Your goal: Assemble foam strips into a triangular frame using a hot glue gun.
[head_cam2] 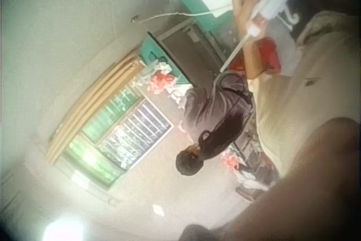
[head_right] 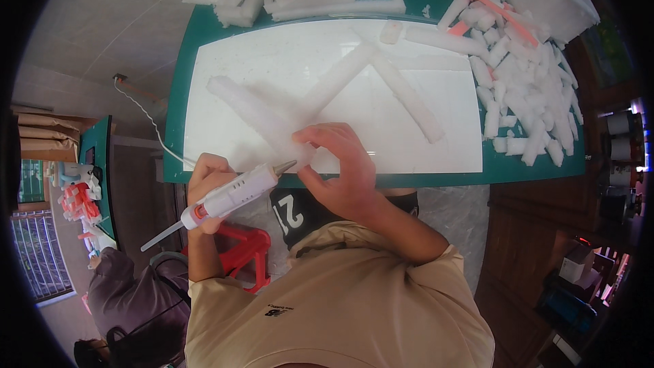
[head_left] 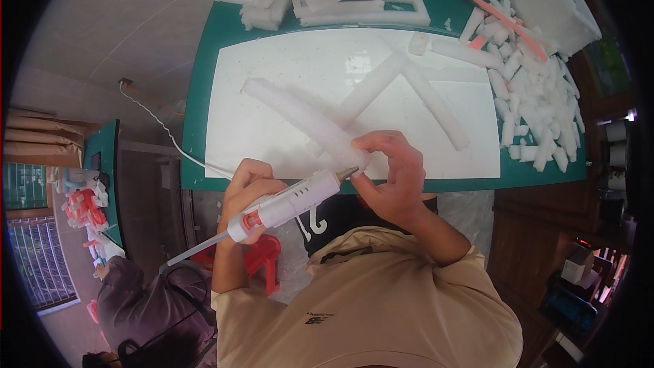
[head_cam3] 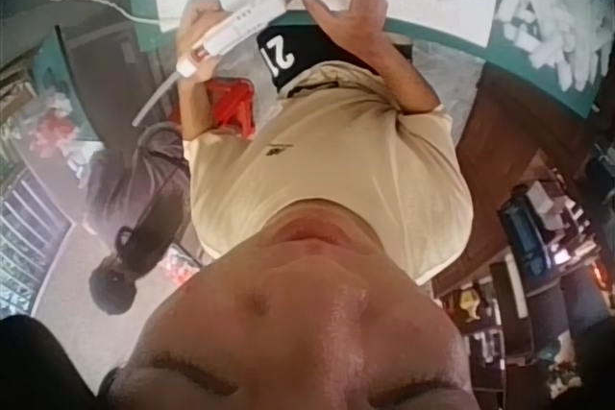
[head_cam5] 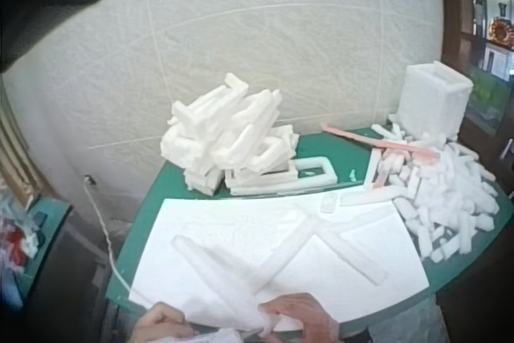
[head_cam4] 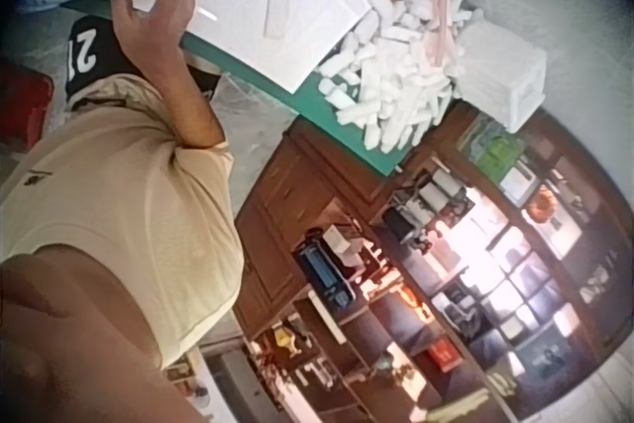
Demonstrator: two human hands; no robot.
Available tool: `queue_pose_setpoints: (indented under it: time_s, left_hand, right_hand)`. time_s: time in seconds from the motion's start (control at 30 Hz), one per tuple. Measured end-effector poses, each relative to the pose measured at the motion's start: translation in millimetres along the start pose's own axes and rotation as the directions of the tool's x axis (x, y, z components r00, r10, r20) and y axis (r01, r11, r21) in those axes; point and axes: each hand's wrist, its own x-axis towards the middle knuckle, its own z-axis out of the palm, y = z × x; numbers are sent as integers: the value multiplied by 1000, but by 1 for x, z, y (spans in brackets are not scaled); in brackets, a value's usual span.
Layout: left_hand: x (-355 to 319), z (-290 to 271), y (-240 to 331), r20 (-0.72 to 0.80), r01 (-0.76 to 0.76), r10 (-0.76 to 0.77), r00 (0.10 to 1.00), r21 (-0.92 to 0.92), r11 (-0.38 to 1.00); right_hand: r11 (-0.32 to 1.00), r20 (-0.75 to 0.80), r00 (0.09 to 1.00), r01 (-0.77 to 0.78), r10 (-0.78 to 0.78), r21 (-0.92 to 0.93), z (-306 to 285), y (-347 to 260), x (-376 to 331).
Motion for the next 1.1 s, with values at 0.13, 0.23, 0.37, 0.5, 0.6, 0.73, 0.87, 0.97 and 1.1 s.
queue_pose_setpoints:
  time_s: [0.13,0.23,0.37,0.5,0.6,0.73,0.87,0.97,1.1]
  left_hand:
    - [2,-1,3,15,9,-9,1000,25,1000]
    - [2,-1,5,24,36,-37,999,37,999]
    - [1,-1,3,25,23,-24,999,40,999]
    - [-1,0,3,14,46,-46,999,31,998]
    - [0,-1,2,26,34,-34,999,19,999]
    - [0,-1,3,35,33,-34,999,26,999]
    - [0,0,3,29,40,-42,999,60,997]
    - [2,0,3,33,41,-44,998,84,996]
    - [2,1,1,40,28,-32,999,88,996]
  right_hand:
    - [998,28,999,36,-35,-44,-2,2,0]
    - [997,25,998,64,-63,-42,-2,3,0]
    - [999,-79,997,11,-8,38,4,2,-1]
    - [1000,-64,998,-9,10,25,5,2,-2]
    - [1000,-67,998,-3,4,16,5,2,-2]
    - [1000,-71,997,7,-6,19,6,3,-2]
    - [1000,-57,998,-15,15,-5,4,2,-2]
    - [999,-51,998,-31,30,-7,3,1,-2]
    - [1000,-76,997,-9,11,29,1,2,-3]
